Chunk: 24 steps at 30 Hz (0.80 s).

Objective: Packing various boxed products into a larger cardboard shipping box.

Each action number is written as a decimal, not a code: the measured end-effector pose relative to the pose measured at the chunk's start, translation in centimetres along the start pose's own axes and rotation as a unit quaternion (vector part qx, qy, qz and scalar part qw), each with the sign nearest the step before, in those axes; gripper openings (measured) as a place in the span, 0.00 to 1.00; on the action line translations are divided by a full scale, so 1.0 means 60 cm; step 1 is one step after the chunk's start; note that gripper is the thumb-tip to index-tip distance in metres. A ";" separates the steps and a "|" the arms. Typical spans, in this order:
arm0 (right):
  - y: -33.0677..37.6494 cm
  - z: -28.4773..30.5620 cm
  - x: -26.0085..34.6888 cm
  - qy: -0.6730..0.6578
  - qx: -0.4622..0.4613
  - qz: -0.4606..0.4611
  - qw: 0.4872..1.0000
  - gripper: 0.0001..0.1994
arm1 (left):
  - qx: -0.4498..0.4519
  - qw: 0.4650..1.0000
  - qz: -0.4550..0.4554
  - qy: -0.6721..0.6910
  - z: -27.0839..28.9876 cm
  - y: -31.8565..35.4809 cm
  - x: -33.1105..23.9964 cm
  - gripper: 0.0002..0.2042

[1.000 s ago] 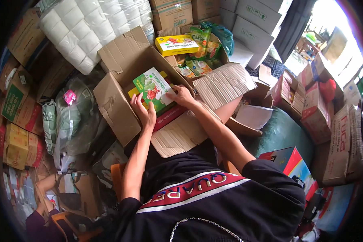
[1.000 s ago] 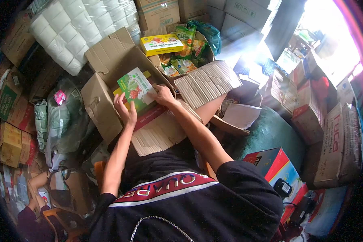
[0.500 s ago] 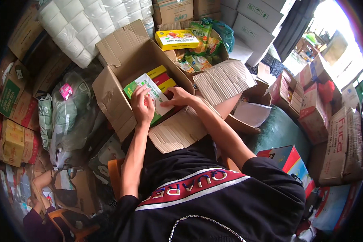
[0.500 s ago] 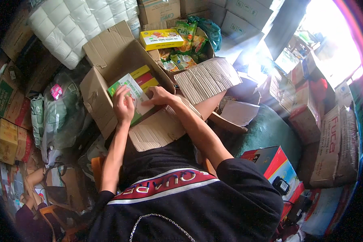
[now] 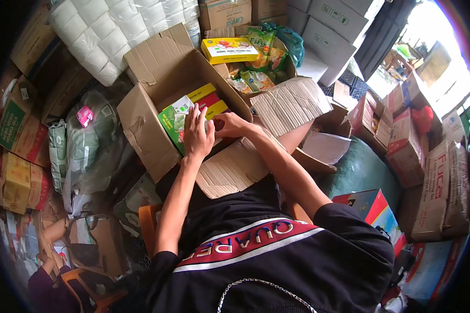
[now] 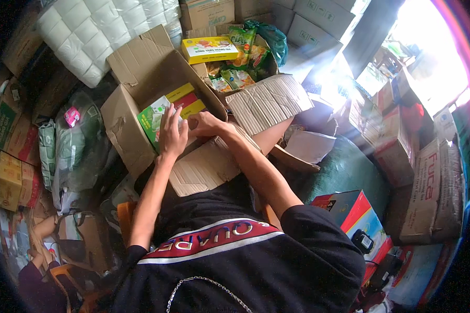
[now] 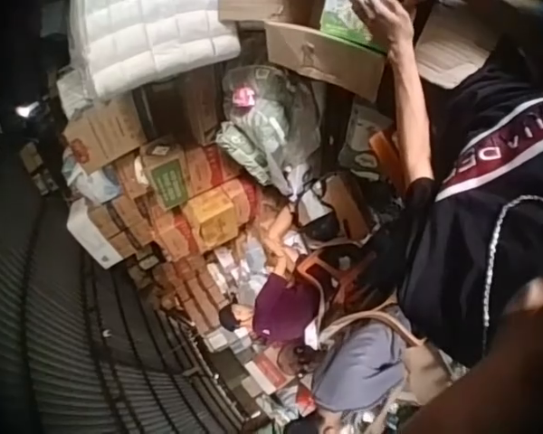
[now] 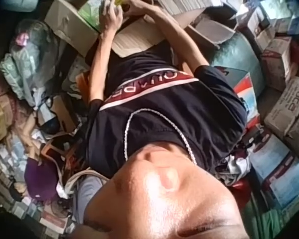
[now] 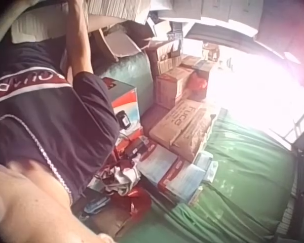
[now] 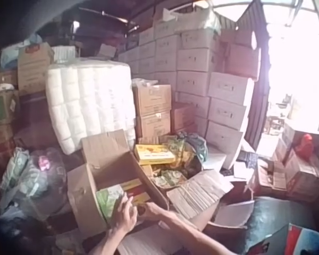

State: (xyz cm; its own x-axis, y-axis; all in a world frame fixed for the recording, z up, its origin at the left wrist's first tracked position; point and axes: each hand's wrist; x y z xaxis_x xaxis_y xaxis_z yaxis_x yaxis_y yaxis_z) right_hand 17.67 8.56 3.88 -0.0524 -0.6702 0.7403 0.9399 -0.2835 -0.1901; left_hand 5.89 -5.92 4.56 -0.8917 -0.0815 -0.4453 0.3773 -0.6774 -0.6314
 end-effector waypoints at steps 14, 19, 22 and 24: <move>-0.002 0.009 -0.008 -0.016 0.020 -0.047 0.999 0.26 | 0.050 0.994 0.024 -0.094 -0.007 0.006 0.030 0.24; 0.000 0.004 -0.009 -0.054 0.012 -0.042 0.998 0.24 | 0.049 0.996 0.011 -0.079 -0.006 -0.002 0.046 0.26; 0.000 0.002 -0.012 -0.062 -0.002 -0.009 0.998 0.24 | 0.051 0.996 0.012 -0.072 -0.008 -0.006 0.047 0.26; -0.003 0.002 -0.004 -0.054 0.007 -0.028 0.998 0.23 | 0.044 0.996 0.014 -0.073 -0.005 -0.005 0.049 0.26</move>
State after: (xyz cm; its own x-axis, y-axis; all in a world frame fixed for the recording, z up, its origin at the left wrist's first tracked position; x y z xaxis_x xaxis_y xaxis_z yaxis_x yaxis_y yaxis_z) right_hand 17.57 8.84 3.82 -0.0692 -0.5762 0.8144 0.9411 -0.3085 -0.1383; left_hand 3.24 -5.72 3.26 -0.9101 -0.2024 -0.3616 0.3854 -0.7344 -0.5587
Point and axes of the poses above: each hand's wrist, its own y-axis away from the middle knuckle, its own z-axis out of the back of the hand, x = y × z, and after that the axes turned 6 degrees about z, right-handed
